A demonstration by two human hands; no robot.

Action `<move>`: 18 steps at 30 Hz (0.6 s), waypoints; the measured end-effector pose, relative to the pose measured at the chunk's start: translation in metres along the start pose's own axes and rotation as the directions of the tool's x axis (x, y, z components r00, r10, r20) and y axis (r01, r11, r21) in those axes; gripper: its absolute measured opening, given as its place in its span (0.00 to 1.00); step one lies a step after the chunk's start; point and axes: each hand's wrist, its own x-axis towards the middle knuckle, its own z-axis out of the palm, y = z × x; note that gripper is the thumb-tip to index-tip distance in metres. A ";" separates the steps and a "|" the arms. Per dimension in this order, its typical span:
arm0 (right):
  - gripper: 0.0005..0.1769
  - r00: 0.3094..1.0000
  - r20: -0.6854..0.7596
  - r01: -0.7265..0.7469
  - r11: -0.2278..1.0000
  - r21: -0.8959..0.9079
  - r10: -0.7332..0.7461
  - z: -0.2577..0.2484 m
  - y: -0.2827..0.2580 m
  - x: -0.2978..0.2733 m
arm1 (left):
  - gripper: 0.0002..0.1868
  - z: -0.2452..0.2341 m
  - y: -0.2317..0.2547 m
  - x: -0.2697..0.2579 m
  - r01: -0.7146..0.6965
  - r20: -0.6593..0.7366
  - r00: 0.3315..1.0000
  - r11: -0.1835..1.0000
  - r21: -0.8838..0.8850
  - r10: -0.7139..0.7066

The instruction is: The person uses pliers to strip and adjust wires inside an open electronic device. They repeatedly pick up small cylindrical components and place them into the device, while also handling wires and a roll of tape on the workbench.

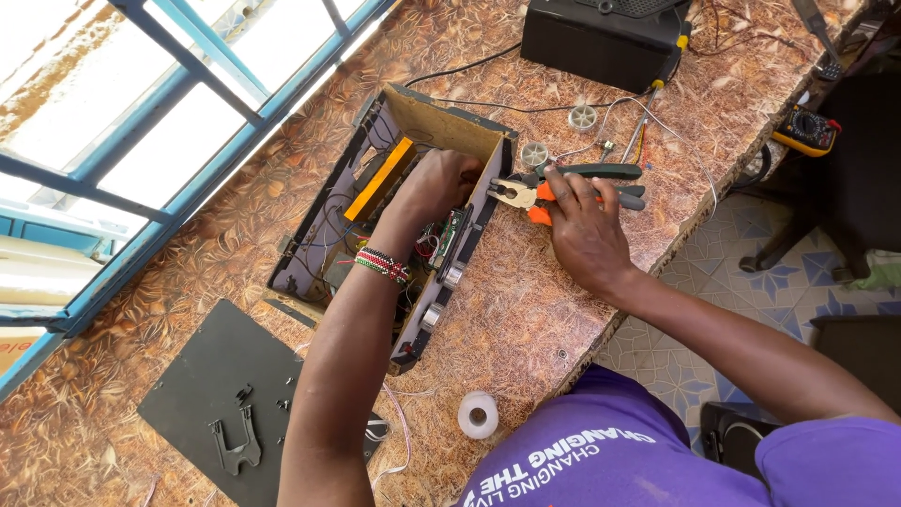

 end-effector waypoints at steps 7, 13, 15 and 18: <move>0.06 0.997 -0.058 0.041 0.996 -0.081 -0.046 0.009 0.002 0.003 | 0.06 0.004 -0.011 0.005 -0.029 0.010 1.000 0.999 0.031 0.029; 0.12 0.997 -0.013 0.080 0.996 0.025 -0.080 -0.017 0.009 0.015 | 0.08 0.007 -0.015 0.010 -0.033 0.032 0.999 0.998 0.060 0.031; 0.11 0.988 0.140 0.047 0.985 0.169 -0.071 -0.025 0.012 0.021 | 0.09 0.012 -0.025 0.013 -0.006 0.037 0.999 0.998 0.056 0.004; 0.12 0.965 0.252 0.009 0.965 0.263 -0.078 -0.024 0.019 0.026 | 0.09 0.015 -0.030 0.016 -0.004 0.033 0.999 0.999 0.045 0.002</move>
